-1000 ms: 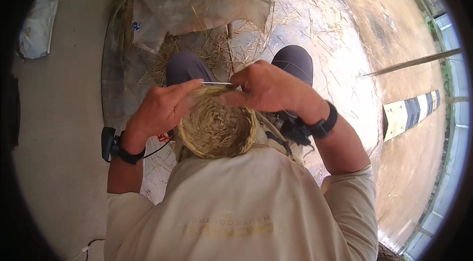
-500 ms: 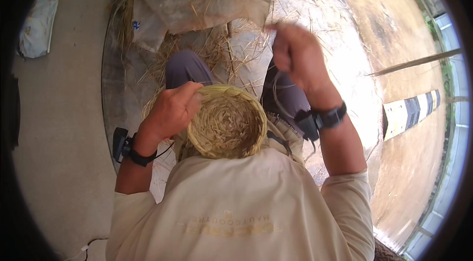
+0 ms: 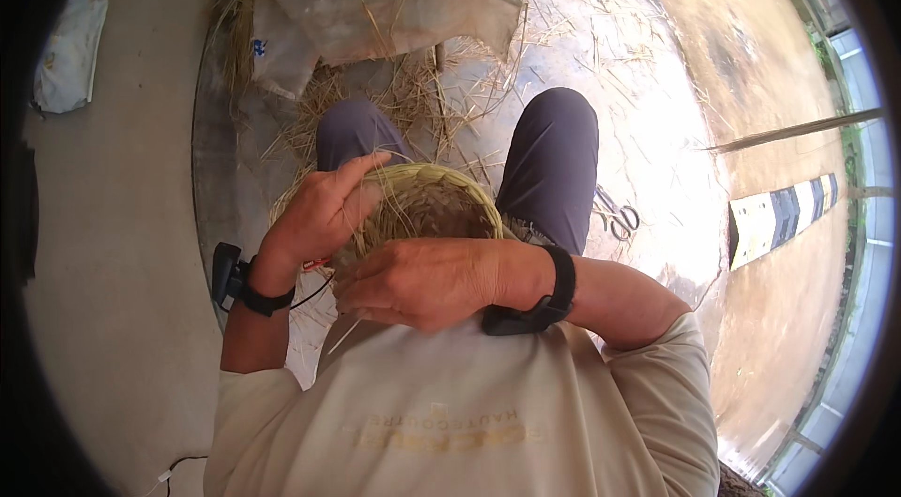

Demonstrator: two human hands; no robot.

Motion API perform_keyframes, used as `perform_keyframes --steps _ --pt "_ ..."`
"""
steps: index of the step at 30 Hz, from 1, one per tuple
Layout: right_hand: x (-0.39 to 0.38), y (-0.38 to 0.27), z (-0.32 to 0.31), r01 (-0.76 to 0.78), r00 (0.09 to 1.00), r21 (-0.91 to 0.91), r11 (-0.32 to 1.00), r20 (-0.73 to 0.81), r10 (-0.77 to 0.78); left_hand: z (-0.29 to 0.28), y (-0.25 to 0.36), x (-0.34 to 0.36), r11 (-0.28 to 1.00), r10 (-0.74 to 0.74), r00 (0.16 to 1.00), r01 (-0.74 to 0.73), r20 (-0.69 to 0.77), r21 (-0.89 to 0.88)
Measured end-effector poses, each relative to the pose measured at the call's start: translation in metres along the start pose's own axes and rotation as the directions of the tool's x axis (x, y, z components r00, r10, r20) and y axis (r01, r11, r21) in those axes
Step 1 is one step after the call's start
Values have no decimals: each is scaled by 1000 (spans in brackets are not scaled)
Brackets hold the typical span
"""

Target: Weaving a small basket from dried straw.

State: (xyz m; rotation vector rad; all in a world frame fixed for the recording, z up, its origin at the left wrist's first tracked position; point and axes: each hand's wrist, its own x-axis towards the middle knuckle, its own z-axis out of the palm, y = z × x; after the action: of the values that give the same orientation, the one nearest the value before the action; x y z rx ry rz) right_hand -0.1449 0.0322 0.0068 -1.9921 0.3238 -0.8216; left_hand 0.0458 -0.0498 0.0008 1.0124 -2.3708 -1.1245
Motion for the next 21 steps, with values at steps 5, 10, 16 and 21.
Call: perform_keyframes --steps 5,10,16,21 --pt "-16 -11 -20 -50 999 -133 990 -15 49 5 -2 7 998 -63 998 63 -8 12" --pt "-126 -47 -93 -516 801 -215 829 -463 379 3 -20 4 988 -126 978 138 -167 64" --pt "-292 -138 -155 -878 -204 216 426 -976 73 -54 -66 -2 950 -218 842 299 -493 90" --pt "-291 -139 -114 -811 -56 190 553 -967 250 -59 -58 -1 937 -183 823 312 -537 159"
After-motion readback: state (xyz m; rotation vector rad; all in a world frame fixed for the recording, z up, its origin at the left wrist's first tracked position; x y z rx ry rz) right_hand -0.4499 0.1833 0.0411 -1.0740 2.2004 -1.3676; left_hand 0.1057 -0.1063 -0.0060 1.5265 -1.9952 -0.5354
